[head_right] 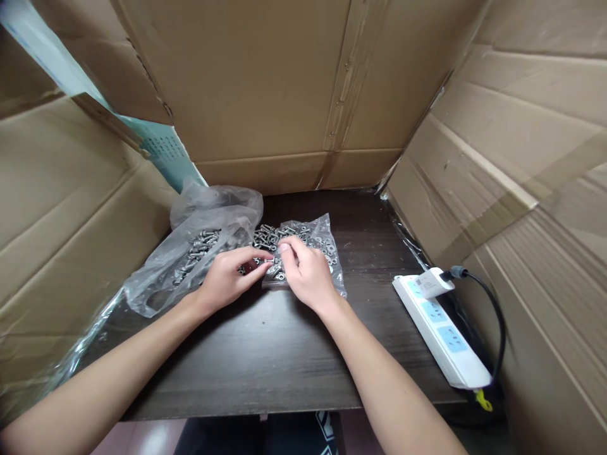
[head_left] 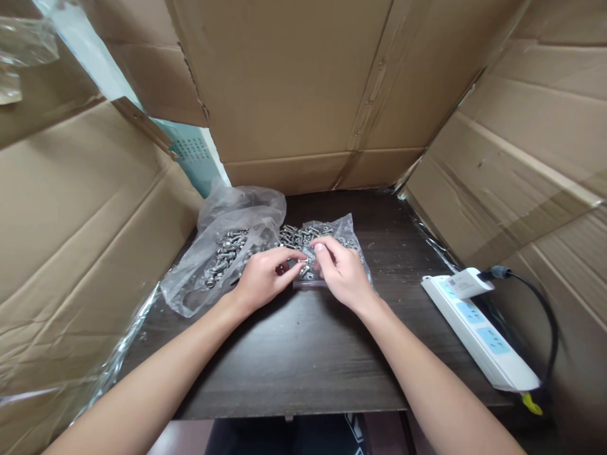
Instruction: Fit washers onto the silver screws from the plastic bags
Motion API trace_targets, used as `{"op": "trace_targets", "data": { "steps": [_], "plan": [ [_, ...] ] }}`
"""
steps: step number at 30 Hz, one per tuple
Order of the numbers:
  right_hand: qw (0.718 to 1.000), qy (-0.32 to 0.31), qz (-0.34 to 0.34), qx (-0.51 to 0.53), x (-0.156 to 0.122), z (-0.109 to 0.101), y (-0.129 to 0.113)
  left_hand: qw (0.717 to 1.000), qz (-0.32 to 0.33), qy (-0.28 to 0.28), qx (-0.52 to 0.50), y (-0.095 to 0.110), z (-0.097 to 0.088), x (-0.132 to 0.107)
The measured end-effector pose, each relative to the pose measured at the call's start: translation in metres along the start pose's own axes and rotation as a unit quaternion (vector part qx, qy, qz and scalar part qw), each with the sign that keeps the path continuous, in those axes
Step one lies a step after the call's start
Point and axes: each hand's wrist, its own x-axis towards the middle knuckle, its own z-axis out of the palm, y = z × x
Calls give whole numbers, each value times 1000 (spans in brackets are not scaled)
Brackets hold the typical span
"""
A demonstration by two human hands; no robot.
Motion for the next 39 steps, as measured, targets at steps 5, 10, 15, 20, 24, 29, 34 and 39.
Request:
{"op": "trace_targets", "data": {
  "steps": [5, 10, 15, 20, 24, 29, 34, 39],
  "plan": [
    [995, -66, -9, 71, -1, 1, 0, 1000, -7, 5, 4, -1, 0, 0],
    [1000, -6, -19, -4, -1, 3, -1, 1000, -3, 9, 8, 0, 0, 0],
    [999, -24, -26, 35, 0, 3, -1, 1000, -1, 6, 5, 0, 0, 0],
    [1000, 3, -15, 4, 1, 0, -2, 1000, -3, 12, 16, 0, -1, 0],
    [998, -39, -6, 43, 1, 0, -3, 1000, -1, 15, 15, 0, -2, 1],
    [996, -41, -41, 70, 1, 2, 0, 1000, -3, 21, 16, -1, -2, 1],
    [998, -23, -33, 52, 1, 1, -1, 1000, -4, 15, 10, 1, -2, 1],
    [997, -50, -24, 52, 2, -1, -2, 1000, -4, 15, 7, 1, -1, 1]
  ]
}}
